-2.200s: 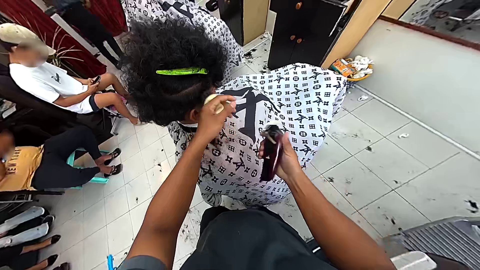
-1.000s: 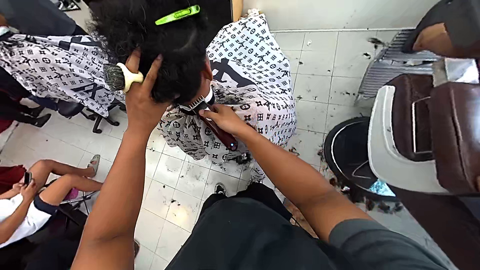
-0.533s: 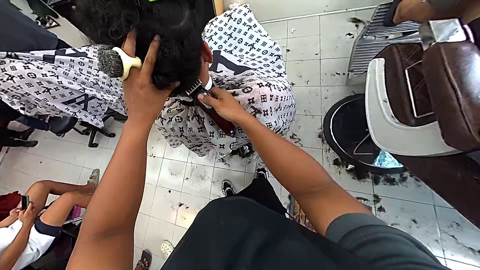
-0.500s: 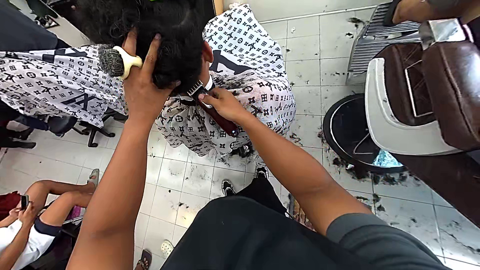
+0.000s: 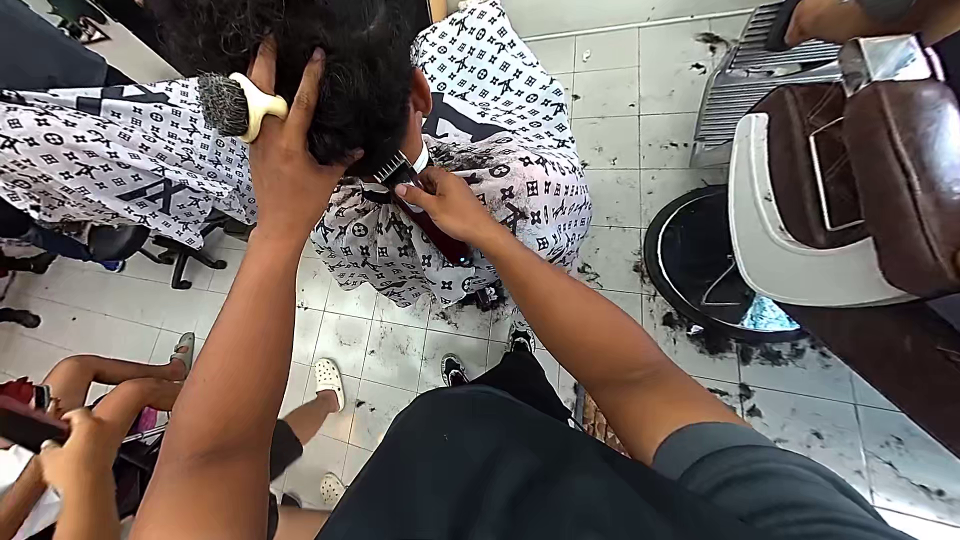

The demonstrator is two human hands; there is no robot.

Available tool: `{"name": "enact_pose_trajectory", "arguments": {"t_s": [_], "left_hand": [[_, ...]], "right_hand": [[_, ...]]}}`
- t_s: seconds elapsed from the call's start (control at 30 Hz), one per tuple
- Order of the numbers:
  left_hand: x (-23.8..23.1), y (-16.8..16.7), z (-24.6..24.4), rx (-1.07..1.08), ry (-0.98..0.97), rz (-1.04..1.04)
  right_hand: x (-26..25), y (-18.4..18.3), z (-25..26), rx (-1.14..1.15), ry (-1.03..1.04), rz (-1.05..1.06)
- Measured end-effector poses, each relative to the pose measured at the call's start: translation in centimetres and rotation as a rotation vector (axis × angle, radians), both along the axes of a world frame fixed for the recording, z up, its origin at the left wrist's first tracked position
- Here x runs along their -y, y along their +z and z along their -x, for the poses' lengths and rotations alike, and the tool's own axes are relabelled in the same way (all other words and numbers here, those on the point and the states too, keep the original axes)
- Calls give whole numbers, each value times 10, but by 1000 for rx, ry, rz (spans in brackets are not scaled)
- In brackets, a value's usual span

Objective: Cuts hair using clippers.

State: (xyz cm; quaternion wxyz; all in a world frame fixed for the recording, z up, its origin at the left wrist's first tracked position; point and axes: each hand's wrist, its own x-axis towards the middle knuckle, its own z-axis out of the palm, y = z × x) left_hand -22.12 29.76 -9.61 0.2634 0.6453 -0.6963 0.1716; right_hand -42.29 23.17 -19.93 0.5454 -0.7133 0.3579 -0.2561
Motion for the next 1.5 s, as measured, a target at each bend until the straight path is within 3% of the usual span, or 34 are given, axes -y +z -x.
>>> {"name": "enact_pose_trajectory", "arguments": {"t_s": [0.2,0.33,0.47,0.6,0.77,0.9,1.03,1.17,1.33,1.5], "left_hand": [[0,0,0,4,15,-11],[-1,0,-1,3,21,-17],[-1,2,0,-12,12,-27],[-1,1,-2,-13,6,-32],[-2,2,-1,-20,18,-40],[-1,1,-3,-19,-1,-43],[1,1,-4,-10,-8,-40],[0,1,-6,-2,-16,-35],[0,-1,-8,-7,-36,-32],[0,0,-11,20,-70,-22]], "right_hand": [[-11,-3,-5,57,-20,64],[-16,6,-6,-96,-63,17],[-24,4,-13,-4,-69,92],[-26,7,-16,-108,-113,-6],[-33,3,-22,-6,-110,111],[-33,9,-24,-102,-155,12],[-39,5,-28,-40,-135,135],[-41,8,-28,-124,-193,10],[-46,2,-35,-30,-171,158],[-47,6,-36,-82,-241,2]]}}
